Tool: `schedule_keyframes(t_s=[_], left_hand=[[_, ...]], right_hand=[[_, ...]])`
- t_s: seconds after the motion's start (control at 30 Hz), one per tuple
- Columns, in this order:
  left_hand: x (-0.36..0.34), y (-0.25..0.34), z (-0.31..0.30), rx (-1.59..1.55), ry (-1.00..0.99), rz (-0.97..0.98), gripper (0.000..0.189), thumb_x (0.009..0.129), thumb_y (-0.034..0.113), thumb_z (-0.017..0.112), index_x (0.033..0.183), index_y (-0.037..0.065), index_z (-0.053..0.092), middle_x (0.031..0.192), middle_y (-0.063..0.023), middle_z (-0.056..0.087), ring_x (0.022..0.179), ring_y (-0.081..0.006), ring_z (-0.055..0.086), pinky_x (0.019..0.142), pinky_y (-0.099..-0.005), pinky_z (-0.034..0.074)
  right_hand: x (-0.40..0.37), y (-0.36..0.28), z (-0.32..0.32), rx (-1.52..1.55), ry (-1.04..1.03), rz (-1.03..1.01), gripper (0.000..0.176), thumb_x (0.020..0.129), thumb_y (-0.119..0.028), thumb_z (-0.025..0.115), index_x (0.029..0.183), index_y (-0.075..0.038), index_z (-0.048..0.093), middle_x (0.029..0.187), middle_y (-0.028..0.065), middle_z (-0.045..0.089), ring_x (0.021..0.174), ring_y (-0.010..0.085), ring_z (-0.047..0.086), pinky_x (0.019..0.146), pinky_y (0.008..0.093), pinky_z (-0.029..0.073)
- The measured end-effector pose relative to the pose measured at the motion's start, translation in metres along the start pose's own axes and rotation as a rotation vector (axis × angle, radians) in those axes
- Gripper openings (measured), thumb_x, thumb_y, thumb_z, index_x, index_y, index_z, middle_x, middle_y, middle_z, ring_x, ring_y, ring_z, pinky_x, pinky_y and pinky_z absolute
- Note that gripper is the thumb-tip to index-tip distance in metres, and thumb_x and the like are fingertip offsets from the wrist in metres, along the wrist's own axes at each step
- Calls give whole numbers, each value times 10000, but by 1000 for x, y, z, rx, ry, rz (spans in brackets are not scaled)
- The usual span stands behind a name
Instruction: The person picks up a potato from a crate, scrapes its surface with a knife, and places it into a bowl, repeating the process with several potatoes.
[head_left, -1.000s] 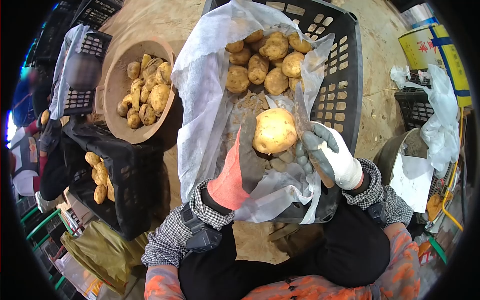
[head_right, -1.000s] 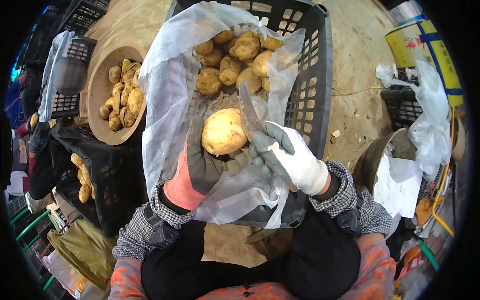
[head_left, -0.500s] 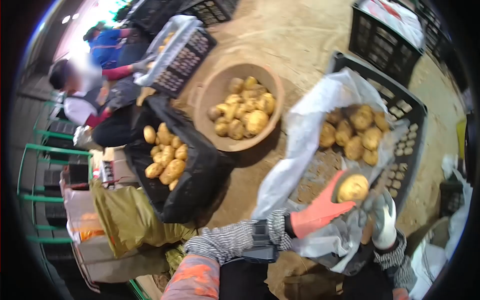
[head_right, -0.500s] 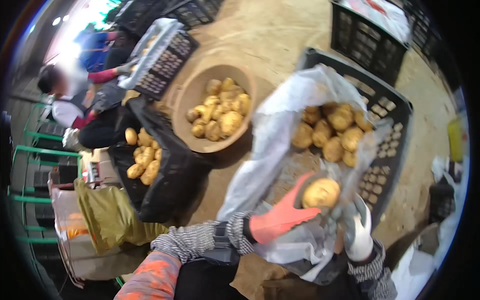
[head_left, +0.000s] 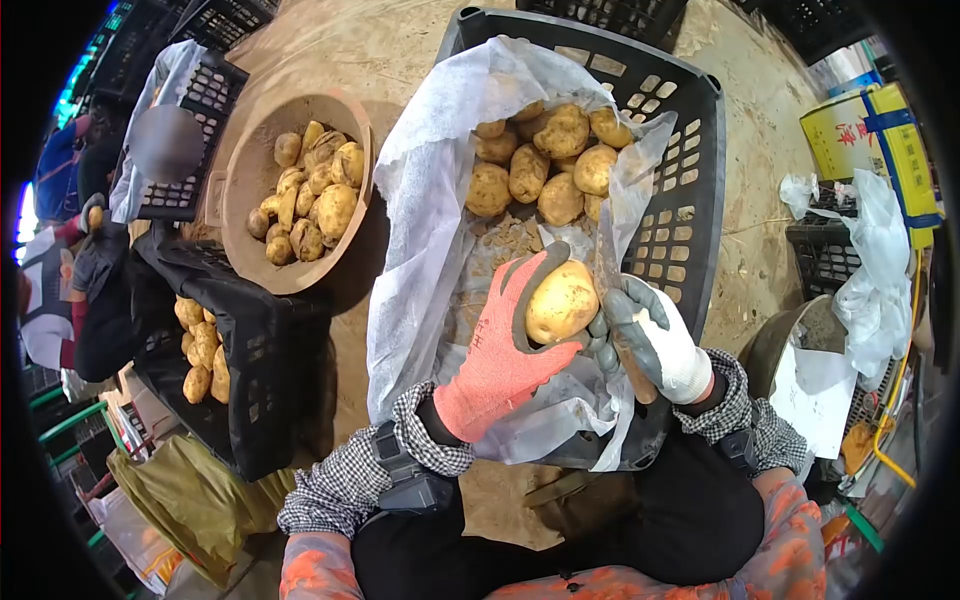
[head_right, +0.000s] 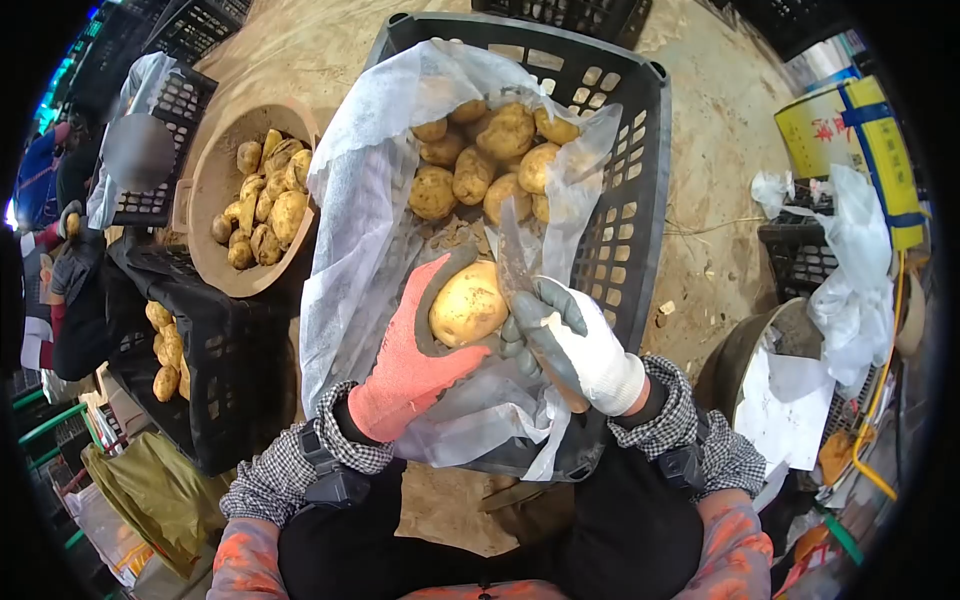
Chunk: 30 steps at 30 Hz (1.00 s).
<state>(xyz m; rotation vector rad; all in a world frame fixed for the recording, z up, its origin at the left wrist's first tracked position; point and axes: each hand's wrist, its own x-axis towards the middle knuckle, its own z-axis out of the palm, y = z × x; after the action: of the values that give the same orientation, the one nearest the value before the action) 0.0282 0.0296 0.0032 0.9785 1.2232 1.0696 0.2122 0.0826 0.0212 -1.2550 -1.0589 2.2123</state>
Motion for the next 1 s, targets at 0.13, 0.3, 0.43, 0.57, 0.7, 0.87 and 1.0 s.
schedule_keyframes(t_s=[0.13, 0.3, 0.43, 0.57, 0.7, 0.87, 1.0], left_hand=[[-1, -5, 2, -92, 7, -17, 728, 692, 48, 718, 1356, 80, 422, 1271, -110, 440, 1193, -229, 460, 1005, -327, 380], [2, 7, -10, -801, -66, -286, 559, 868, 170, 620, 1364, 64, 383, 1264, -122, 503, 1172, -225, 510, 997, -345, 416], [-2, 0, -13, -1200, -197, -294, 499, 934, 232, 546, 1361, 48, 365, 1285, -128, 511, 1164, -227, 536, 970, -388, 461], [-11, 5, -15, -1117, -147, -321, 537, 912, 188, 581, 1379, 55, 350, 1274, -115, 517, 1160, -211, 536, 962, -352, 462], [-26, 18, -8, -811, -63, -317, 715, 848, 66, 644, 1442, 98, 246, 1240, -85, 525, 1089, -153, 551, 902, -300, 475], [-36, 14, -22, -616, -32, -298, 773, 820, 33, 672, 1448, 82, 224, 1329, -91, 450, 1212, -173, 463, 1012, -331, 399], [-48, 38, -57, -762, 18, -255, 713, 809, 128, 697, 1409, 69, 316, 1294, -98, 498, 1167, -197, 508, 936, -336, 448]], right_hand=[[1, 11, -7, -9, -12, -30, 291, 949, -312, 512, 926, -21, 519, 789, 49, 597, 686, 106, 587, 564, 214, 454], [-7, -3, -9, 8, 48, -282, 451, 940, -474, 466, 871, -29, 482, 699, 58, 518, 545, 127, 503, 497, 248, 426], [-7, -6, -6, 67, 56, -243, 395, 985, -400, 423, 856, -33, 487, 648, 71, 521, 502, 136, 493, 487, 252, 422], [-6, -1, -5, -116, 62, -284, 385, 1001, -418, 366, 852, -72, 448, 649, 59, 503, 456, 131, 460, 430, 246, 400], [-22, -2, 1, -150, 234, -205, 364, 969, -351, 487, 854, -9, 533, 645, 39, 545, 527, 96, 501, 493, 230, 396], [-7, -20, 6, -787, -225, -312, 293, 872, -280, 627, 919, 0, 552, 776, 59, 613, 651, 217, 587, 568, 339, 448], [-12, 3, -20, -1147, -297, -774, 300, 794, -178, 664, 1021, -18, 549, 954, 132, 610, 833, 305, 601, 729, 382, 481]])
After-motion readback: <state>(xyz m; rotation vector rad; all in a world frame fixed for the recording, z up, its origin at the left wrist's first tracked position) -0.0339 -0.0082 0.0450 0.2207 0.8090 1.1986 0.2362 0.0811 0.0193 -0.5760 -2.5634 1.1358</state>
